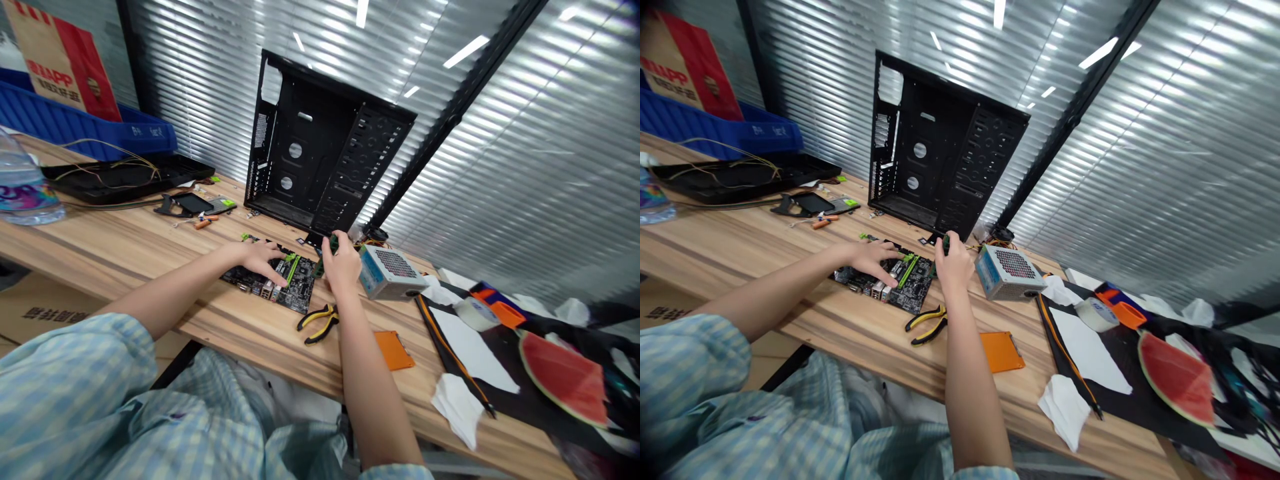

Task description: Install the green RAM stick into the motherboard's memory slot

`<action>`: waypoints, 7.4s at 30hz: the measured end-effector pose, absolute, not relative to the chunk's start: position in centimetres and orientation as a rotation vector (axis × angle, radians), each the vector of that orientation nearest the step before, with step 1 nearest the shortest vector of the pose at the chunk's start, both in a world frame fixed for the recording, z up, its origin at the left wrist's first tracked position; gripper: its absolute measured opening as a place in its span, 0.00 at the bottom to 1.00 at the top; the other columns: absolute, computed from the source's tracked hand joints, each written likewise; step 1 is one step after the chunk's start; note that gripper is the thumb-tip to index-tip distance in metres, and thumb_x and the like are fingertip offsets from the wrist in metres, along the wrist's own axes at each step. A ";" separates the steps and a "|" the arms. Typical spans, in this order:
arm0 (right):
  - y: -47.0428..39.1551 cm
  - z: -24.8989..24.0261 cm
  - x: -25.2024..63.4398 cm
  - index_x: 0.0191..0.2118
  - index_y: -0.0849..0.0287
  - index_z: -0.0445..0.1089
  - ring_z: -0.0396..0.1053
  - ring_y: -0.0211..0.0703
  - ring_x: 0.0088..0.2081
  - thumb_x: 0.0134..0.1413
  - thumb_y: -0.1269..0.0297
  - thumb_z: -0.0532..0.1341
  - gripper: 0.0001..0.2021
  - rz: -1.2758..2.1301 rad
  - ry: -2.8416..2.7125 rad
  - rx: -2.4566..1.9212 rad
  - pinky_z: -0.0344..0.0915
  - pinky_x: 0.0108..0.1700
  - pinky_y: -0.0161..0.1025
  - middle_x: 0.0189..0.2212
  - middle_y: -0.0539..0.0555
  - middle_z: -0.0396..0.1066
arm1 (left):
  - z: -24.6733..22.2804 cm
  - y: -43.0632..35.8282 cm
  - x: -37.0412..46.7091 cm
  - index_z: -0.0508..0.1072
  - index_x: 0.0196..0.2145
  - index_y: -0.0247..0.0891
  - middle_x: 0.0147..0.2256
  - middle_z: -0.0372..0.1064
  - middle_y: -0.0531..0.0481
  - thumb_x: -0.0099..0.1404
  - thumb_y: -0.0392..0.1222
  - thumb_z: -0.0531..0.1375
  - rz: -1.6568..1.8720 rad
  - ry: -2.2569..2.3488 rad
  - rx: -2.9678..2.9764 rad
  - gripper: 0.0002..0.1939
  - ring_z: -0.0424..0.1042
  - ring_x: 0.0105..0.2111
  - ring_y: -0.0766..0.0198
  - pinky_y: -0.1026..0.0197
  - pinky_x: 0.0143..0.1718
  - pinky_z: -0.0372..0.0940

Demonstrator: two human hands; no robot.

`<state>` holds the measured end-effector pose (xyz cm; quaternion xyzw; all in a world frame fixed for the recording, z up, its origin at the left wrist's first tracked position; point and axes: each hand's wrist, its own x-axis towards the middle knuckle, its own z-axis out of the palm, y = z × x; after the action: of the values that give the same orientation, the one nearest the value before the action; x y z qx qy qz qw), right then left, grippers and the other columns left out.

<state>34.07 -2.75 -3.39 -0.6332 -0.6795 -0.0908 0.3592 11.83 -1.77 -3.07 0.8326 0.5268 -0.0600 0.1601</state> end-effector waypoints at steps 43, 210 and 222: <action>-2.5 -3.8 34.0 0.46 0.57 0.68 0.70 0.43 0.34 0.60 0.56 0.54 0.14 -0.208 -1.708 -1.551 0.54 0.35 0.35 0.35 0.54 0.75 | -2.8 -1.8 12.0 0.56 0.65 0.49 0.66 0.46 0.44 0.43 0.79 0.55 -0.196 1.499 2.382 0.56 0.44 0.64 0.35 0.39 0.61 0.41; -1.0 -5.1 35.3 0.52 0.58 0.56 0.68 0.43 0.35 0.59 0.66 0.45 0.16 0.164 -1.932 -0.955 0.62 0.41 0.40 0.37 0.54 0.69 | -2.9 -1.7 11.8 0.55 0.65 0.50 0.67 0.44 0.42 0.45 0.78 0.56 -0.201 1.483 2.381 0.54 0.44 0.64 0.37 0.38 0.61 0.44; -1.3 -4.9 35.0 0.47 0.56 0.59 0.67 0.44 0.36 0.59 0.64 0.45 0.13 0.147 -1.927 -1.007 0.61 0.42 0.40 0.35 0.53 0.70 | -2.9 -1.7 11.8 0.56 0.65 0.49 0.66 0.45 0.42 0.42 0.79 0.56 -0.161 1.480 2.368 0.57 0.45 0.64 0.36 0.39 0.61 0.44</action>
<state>34.98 -1.30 -4.85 -0.4095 -0.7840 0.0599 0.4627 11.84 -1.73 -2.93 0.8342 0.5211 -0.0569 0.1714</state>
